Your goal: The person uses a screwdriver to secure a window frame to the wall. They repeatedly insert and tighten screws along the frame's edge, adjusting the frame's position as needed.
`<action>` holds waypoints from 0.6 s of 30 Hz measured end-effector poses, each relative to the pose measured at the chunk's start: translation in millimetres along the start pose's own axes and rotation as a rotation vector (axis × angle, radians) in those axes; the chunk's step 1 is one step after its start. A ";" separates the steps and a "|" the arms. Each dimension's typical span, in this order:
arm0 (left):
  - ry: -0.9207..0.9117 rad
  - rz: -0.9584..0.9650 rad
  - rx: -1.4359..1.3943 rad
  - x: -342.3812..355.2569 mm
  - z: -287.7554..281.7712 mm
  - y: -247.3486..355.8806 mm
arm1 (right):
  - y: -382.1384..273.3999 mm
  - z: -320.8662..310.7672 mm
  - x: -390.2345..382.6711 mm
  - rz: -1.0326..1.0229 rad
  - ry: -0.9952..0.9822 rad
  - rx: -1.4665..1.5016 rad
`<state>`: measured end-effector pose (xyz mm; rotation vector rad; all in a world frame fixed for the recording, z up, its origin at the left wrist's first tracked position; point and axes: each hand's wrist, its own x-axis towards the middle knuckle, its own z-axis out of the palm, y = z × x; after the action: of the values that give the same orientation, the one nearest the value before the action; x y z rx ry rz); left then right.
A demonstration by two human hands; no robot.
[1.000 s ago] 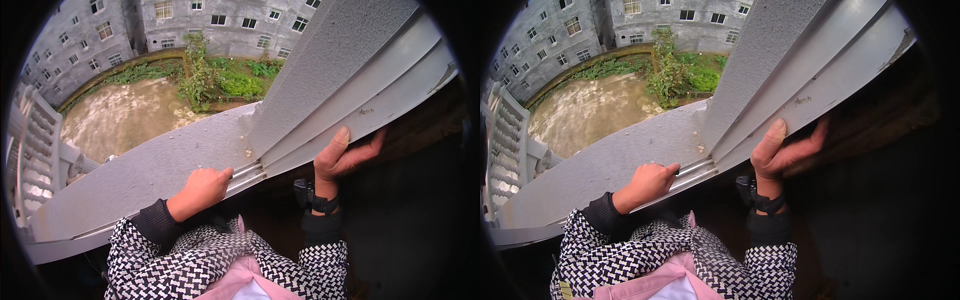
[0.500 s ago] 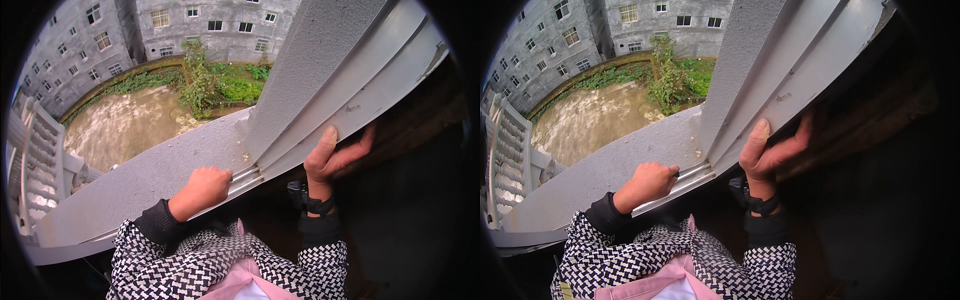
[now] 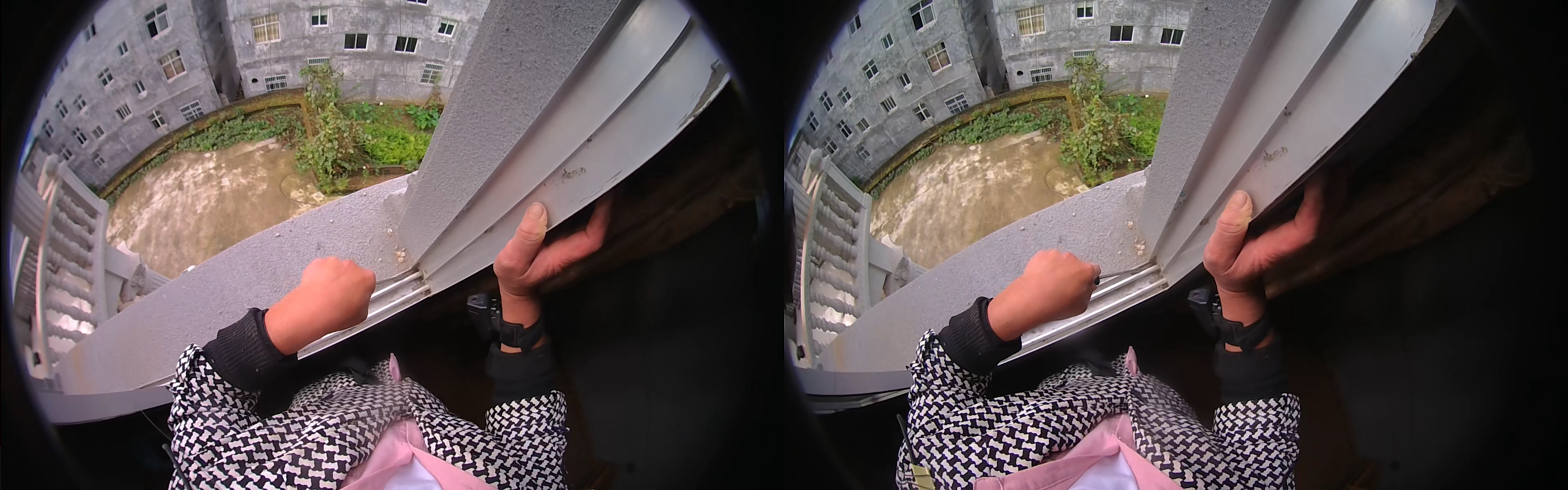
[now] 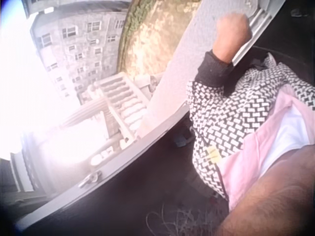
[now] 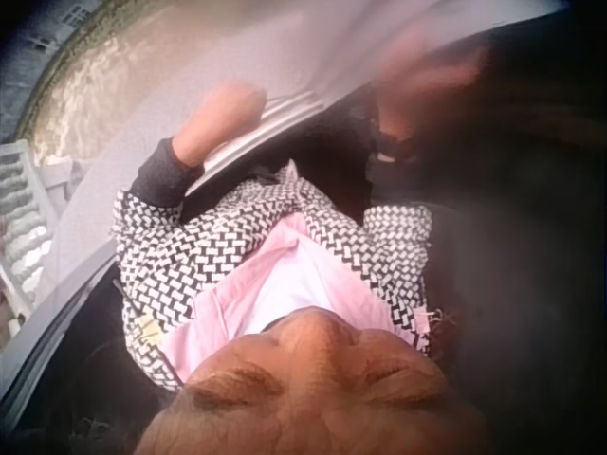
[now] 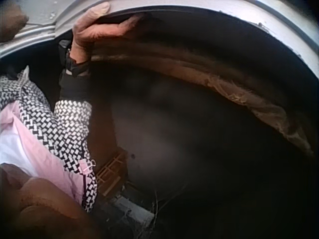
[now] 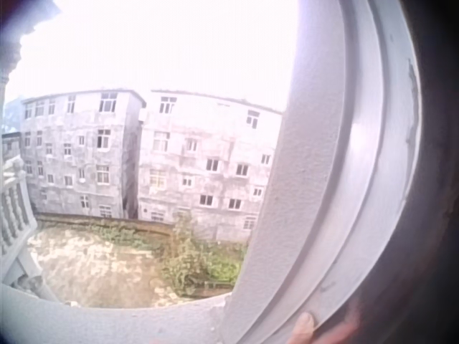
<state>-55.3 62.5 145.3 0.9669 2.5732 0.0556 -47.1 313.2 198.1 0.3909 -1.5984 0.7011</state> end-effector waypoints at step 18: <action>0.034 -0.038 -0.047 6.6 8.3 16.7 | 4.2 4.8 -1.9 -0.008 0.037 0.069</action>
<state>-46.3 78.5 138.2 0.9072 2.6085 0.1221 -53.1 313.0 195.2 0.4324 -1.5404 0.7545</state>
